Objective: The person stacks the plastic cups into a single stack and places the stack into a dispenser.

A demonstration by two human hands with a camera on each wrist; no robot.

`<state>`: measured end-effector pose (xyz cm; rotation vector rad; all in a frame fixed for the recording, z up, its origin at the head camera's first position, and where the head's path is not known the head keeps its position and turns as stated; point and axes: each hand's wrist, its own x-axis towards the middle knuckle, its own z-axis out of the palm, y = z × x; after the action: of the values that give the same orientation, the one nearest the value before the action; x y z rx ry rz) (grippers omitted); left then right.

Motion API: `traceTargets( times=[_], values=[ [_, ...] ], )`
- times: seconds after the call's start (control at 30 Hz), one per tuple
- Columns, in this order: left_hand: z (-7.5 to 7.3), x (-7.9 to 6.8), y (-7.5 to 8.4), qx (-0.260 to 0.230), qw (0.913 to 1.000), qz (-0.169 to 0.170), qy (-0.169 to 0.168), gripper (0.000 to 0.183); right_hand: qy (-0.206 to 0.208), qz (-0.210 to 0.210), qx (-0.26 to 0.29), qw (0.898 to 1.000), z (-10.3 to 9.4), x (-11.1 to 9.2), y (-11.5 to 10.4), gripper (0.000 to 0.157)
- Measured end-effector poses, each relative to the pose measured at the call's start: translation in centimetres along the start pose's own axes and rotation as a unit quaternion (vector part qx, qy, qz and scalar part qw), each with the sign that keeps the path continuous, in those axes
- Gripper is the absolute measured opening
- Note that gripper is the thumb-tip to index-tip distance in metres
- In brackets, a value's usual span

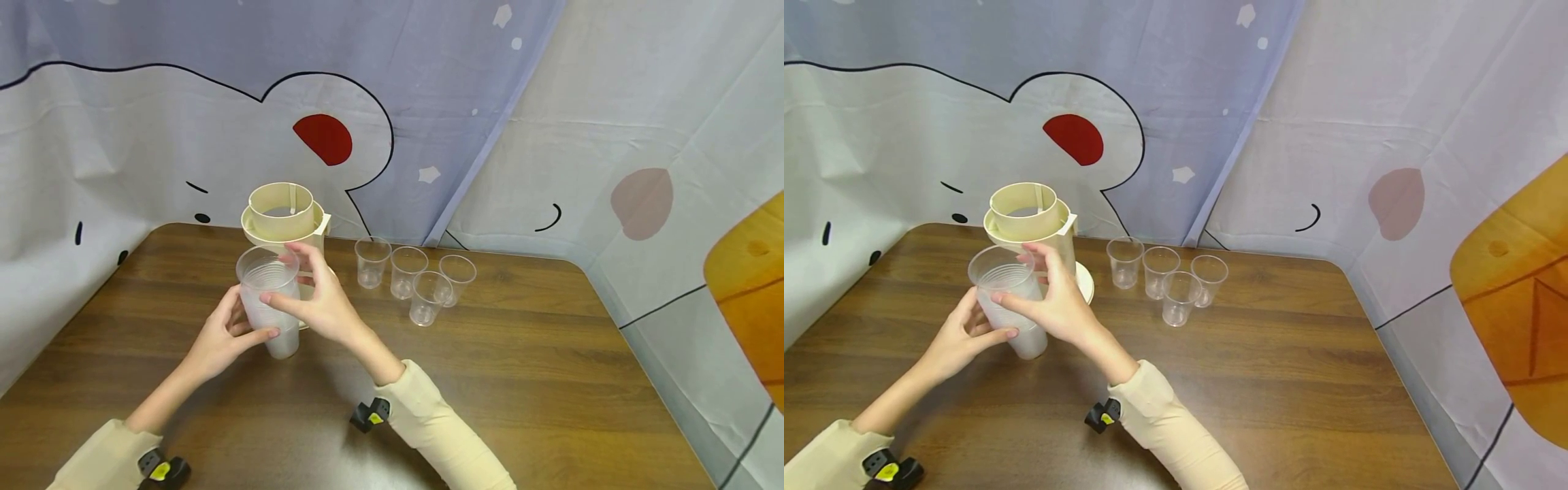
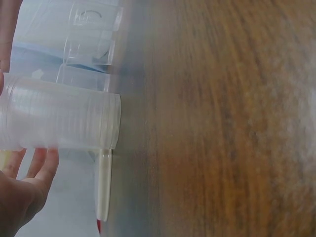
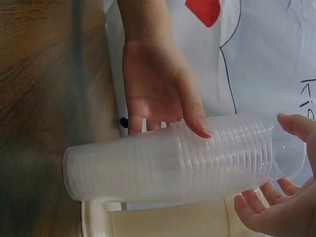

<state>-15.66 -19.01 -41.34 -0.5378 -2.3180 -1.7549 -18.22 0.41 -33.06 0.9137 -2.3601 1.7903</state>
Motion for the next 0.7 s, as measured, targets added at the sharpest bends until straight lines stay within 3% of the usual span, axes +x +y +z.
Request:
traceTargets(
  times=[0.7],
  values=[
    [0.02,-0.01,0.16,0.009,0.9999,-0.007,0.002,0.072,-0.009,0.004,-0.016,1.0,0.01,0.18,0.46,0.068]
  ],
)
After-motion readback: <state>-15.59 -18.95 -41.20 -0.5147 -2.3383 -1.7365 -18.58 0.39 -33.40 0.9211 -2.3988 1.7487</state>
